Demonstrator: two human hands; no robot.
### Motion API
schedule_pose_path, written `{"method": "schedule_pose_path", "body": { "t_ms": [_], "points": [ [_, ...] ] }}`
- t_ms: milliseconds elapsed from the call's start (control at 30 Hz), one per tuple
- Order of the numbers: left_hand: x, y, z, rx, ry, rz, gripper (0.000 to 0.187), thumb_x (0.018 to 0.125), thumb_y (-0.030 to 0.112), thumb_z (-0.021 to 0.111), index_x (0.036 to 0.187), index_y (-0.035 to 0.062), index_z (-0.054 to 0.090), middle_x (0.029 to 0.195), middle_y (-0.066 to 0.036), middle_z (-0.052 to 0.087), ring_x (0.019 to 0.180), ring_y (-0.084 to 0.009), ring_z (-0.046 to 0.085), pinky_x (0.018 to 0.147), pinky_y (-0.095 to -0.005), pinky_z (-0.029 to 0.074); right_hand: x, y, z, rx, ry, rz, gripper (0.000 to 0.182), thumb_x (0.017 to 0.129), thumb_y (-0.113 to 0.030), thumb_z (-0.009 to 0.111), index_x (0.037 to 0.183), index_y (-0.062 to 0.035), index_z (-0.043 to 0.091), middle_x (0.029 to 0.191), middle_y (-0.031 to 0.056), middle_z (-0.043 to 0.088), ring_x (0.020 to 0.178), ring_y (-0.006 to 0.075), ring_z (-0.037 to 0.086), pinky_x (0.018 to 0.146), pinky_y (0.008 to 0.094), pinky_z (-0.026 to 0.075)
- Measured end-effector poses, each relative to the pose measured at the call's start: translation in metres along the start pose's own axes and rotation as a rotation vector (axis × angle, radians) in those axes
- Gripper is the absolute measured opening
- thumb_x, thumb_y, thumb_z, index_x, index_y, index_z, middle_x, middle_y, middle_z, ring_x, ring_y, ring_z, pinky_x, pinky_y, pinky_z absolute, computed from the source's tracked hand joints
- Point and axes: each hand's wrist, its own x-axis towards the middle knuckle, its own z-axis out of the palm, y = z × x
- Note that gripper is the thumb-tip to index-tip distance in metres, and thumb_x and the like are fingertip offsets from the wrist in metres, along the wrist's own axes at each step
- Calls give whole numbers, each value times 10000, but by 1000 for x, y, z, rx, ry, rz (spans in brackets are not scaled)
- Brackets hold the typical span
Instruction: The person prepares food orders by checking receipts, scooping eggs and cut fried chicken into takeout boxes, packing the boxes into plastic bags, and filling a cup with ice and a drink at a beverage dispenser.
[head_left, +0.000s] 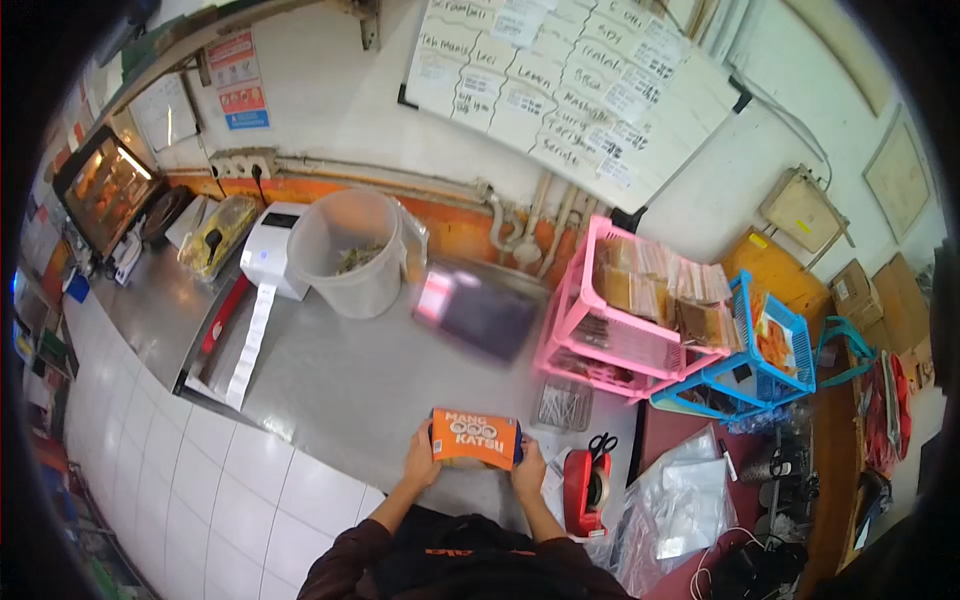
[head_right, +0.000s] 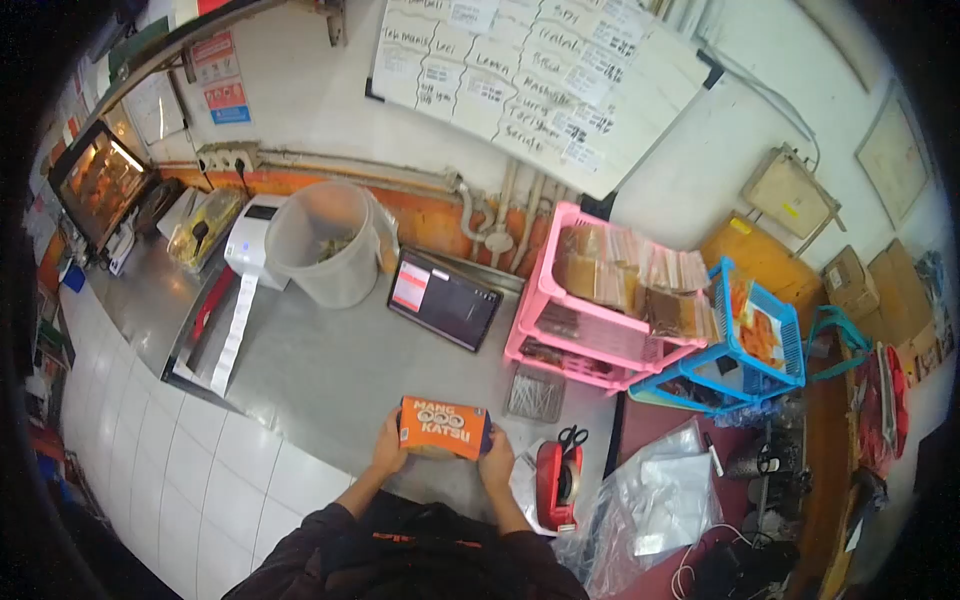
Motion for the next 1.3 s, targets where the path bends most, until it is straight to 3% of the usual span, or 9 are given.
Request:
{"method": "schedule_pose_path", "body": {
  "t_ms": [267, 600, 700, 767, 800, 867, 967, 1167, 1300],
  "points": [
    [43, -2, -27, -309, -455, -336, 382, 788, 168, 514, 1136, 11, 530, 1065, -220, 559, 935, -346, 566, 800, -367, 450, 18, -11, -23, 149, -191, 541, 320, 692, -52, 637, 1000, -27, 554, 839, 199, 642, 777, 312, 635, 713, 360, 482],
    [16, -67, 21, -274, -458, 43, 503, 718, 149, 566, 1203, 43, 482, 1199, -189, 479, 1138, -320, 400, 973, -361, 304, -4, 23, -17, 160, -318, 223, 473, 619, 52, 496, 1082, -11, 571, 998, 220, 590, 797, 266, 613, 718, 302, 479],
    [42, -60, -7, -527, -870, -159, 534, 786, 280, 532, 1250, 39, 424, 1211, -155, 470, 1151, -335, 369, 977, -417, 295, 8, 36, -15, 315, -503, 135, 368, 697, -33, 508, 1057, 2, 580, 1050, 257, 533, 884, 304, 578, 769, 331, 463],
    [61, -36, -21, -730, -1003, -554, 583, 821, 408, 481, 1243, 10, 421, 1279, -181, 385, 1183, -366, 314, 1008, -429, 240, 38, -2, -36, 735, -633, 1043, 368, 786, -176, 507, 1106, 0, 548, 1011, 259, 526, 911, 357, 542, 809, 362, 441],
    [58, -31, -10, -731, -1002, -550, 583, 821, 408, 481, 1243, 10, 421, 1279, -181, 385, 1183, -366, 314, 1008, -429, 240, 37, 4, -23, 735, -630, 1040, 368, 786, -176, 507, 1106, 0, 548, 1011, 259, 526, 911, 357, 542, 809, 362, 441],
    [40, -23, 21, 66, -685, -459, 698, 816, 517, 448, 1264, -15, 388, 1312, -178, 344, 1193, -337, 314, 1025, -447, 208, 27, 17, 12, -64, -758, 563, 448, 842, -293, 473, 1180, 0, 485, 1070, 252, 499, 947, 382, 512, 831, 381, 423],
    [15, -8, 19, 185, -252, -229, 760, 790, 558, 477, 1294, 4, 343, 1343, -173, 305, 1229, -344, 289, 1019, -479, 216, -6, -6, 16, -3, -302, 488, 506, 837, -337, 503, 1212, -1, 454, 1170, 261, 444, 1050, 374, 470, 884, 382, 389],
    [49, 12, -29, 365, -596, 649, 907, 708, 472, 629, 1351, 13, 183, 1385, -169, 235, 1280, -357, 226, 1016, -486, 251, 20, -27, -22, -126, -355, -286, 714, 710, -407, 651, 1280, -69, 382, 1302, 231, 327, 1206, 411, 304, 1006, 410, 284],
    [61, 4, -32, 378, -708, 716, 872, 689, 462, 641, 1344, 50, 239, 1392, -152, 234, 1267, -370, 249, 1012, -458, 285, 38, -22, -31, -259, -707, -499, 846, 596, -424, 733, 1311, -166, 362, 1361, 178, 269, 1249, 412, 241, 1026, 425, 269]
  ]
}}
